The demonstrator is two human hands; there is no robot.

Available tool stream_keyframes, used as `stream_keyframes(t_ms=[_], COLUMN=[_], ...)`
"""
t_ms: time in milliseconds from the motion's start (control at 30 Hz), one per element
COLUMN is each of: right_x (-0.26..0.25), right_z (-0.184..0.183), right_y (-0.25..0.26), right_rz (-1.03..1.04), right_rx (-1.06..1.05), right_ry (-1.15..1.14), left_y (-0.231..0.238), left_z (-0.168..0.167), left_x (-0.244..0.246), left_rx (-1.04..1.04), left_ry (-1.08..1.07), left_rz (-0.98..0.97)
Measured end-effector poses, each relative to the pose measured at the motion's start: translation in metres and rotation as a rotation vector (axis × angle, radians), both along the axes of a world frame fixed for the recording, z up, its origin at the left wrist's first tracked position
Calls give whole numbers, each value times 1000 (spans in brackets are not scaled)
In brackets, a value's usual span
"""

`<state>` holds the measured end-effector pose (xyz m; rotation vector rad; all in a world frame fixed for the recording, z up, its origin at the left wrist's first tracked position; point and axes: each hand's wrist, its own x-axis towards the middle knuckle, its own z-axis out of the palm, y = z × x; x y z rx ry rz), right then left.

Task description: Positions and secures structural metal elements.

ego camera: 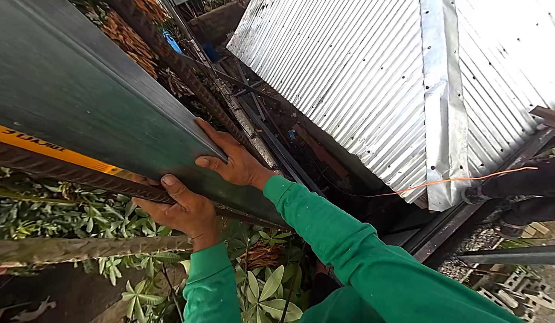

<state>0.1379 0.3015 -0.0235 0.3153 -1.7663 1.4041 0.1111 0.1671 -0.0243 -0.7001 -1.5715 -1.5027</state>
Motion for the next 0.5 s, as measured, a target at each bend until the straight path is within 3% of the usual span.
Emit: stream_keyframes(t_ms=[500], right_x=[-1], right_z=[-1], right_y=[0], right_rz=[-11], right_rx=[-9], right_ry=[9], left_y=[4], left_z=[4], left_x=[4], left_rx=[6], left_ry=[-50], left_rz=[51])
